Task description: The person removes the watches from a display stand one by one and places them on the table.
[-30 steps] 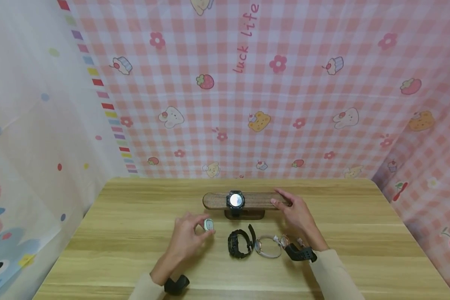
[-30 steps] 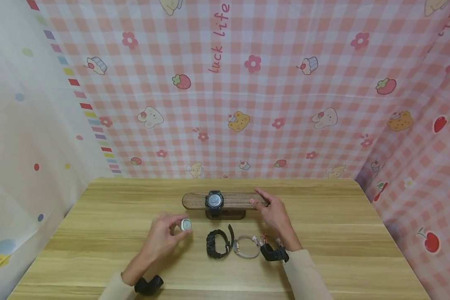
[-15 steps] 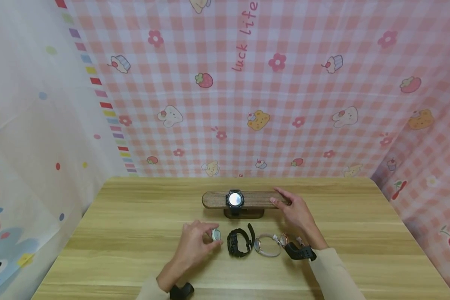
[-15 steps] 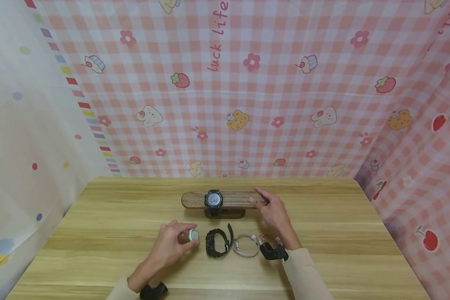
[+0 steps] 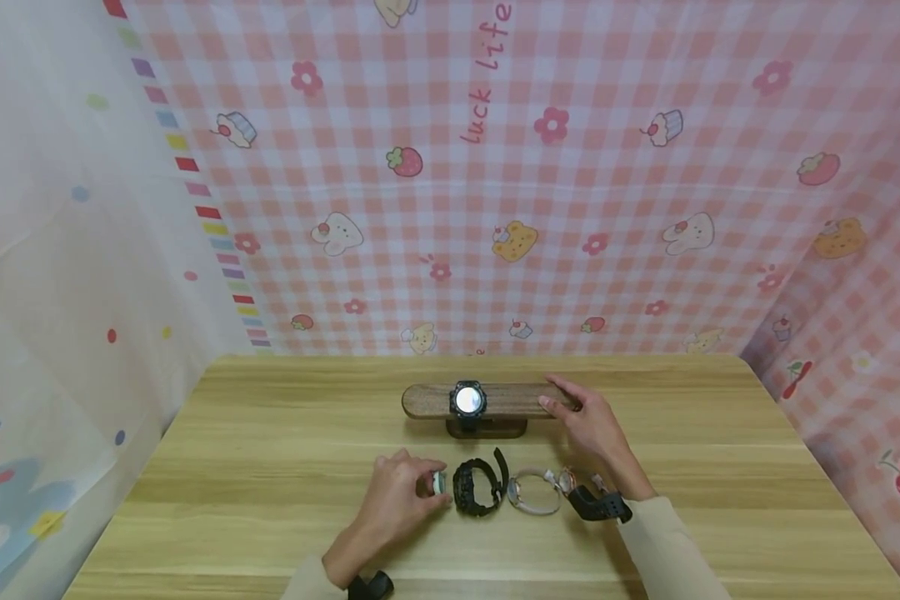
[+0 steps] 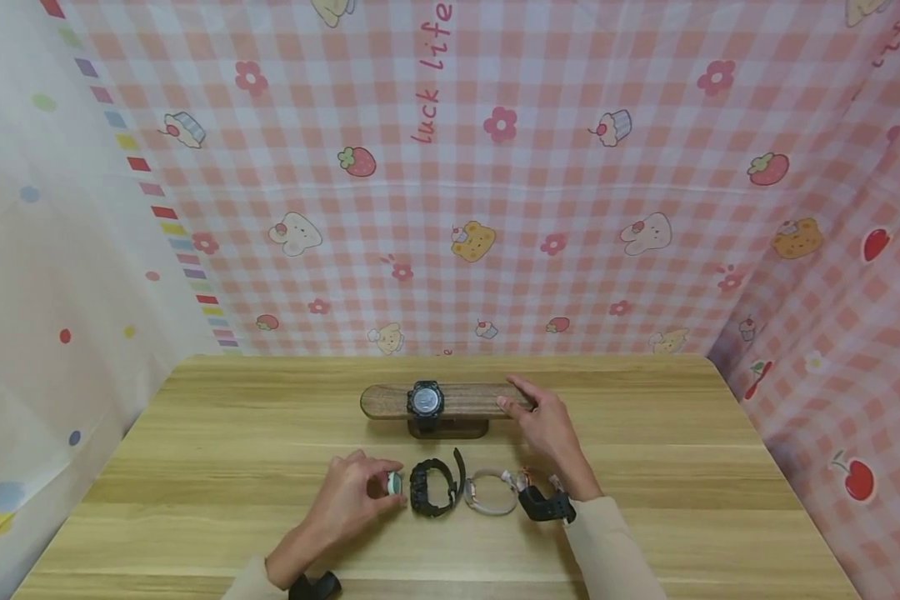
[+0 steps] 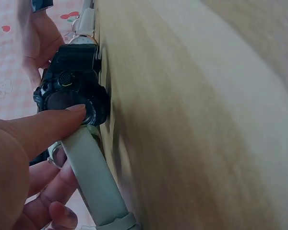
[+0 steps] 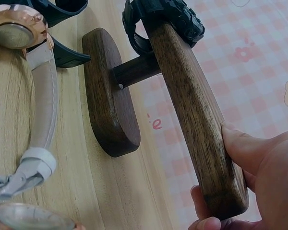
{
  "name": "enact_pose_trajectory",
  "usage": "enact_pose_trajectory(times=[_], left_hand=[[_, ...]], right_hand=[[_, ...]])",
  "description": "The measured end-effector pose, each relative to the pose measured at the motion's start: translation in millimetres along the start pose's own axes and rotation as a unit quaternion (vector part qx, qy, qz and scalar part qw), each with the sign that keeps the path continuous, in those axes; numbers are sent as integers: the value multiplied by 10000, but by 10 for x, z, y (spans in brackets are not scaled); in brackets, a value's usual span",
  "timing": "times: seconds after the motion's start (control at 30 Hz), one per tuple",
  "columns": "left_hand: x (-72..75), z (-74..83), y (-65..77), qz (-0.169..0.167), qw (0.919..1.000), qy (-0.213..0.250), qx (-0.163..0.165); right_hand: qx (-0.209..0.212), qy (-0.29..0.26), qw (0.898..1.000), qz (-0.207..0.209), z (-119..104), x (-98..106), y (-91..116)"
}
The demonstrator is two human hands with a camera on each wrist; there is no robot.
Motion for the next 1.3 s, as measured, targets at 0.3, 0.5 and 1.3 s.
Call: enact_pose_trajectory(times=[0.3, 0.5, 1.3], left_hand=[[-44, 3, 11, -84, 9999, -67, -81], [-62, -7, 17, -114, 9999, -96, -72], [78, -15, -9, -62, 9998, 172, 3]], right_hand=[[43, 2, 10000, 34, 2, 2, -2], [96, 38, 9999, 35, -8, 4, -1], [62, -13, 10000, 18, -9, -6, 3]])
Point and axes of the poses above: each hand's wrist, its own y-axis away from the middle knuckle, its own x-axis out of the back of the hand, z = x × y, the point moved 6 cm from there along -y, towards the middle knuckle, and after that the axes turned 9 degrees about z, right-handed, at the moved point
